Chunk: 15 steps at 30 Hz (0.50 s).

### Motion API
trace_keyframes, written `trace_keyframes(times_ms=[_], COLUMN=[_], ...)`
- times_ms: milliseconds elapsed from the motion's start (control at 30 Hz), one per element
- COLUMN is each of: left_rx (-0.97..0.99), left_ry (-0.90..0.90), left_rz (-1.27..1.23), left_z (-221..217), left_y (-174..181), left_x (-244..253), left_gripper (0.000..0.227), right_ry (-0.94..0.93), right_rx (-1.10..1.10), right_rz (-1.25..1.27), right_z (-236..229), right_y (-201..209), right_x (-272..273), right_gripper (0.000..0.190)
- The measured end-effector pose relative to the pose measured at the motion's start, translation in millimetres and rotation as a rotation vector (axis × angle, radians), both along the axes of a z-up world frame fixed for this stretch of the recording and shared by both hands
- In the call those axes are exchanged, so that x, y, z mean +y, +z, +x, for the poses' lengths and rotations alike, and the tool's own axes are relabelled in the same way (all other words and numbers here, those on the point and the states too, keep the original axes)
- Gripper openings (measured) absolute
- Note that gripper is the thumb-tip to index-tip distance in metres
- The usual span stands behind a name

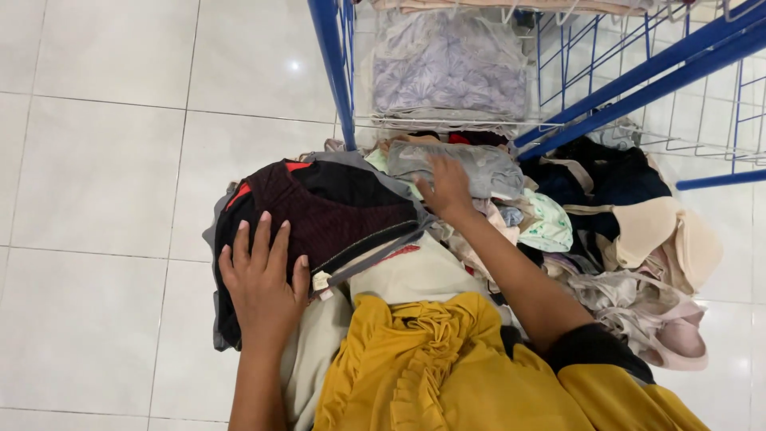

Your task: Sort various undergarments from a pile on the floor and place them onto a shelf.

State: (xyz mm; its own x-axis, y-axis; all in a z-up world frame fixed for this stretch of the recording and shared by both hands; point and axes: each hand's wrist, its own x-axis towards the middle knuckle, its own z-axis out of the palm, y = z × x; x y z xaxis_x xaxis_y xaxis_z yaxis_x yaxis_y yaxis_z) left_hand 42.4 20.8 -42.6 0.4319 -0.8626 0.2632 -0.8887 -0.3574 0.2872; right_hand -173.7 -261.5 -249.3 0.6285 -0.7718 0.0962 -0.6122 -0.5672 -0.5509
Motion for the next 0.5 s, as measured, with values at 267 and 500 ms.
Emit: trace_keyframes(times_ms=[267,500], left_rx=[-0.024,-0.021], left_ry=[0.044,0.063], left_rz=[0.024,0.029], left_z=[1,7], left_y=[0,1], left_x=[-2,4], left_gripper=[0.047,0.046], right_ry=[-0.215,-0.373], right_rx=[0.509,-0.43], right_rz=[0.014,0.497], right_z=[-44,-118], right_y=[-80,-33], right_x=[-48,-111], right_gripper=[0.042,0.043])
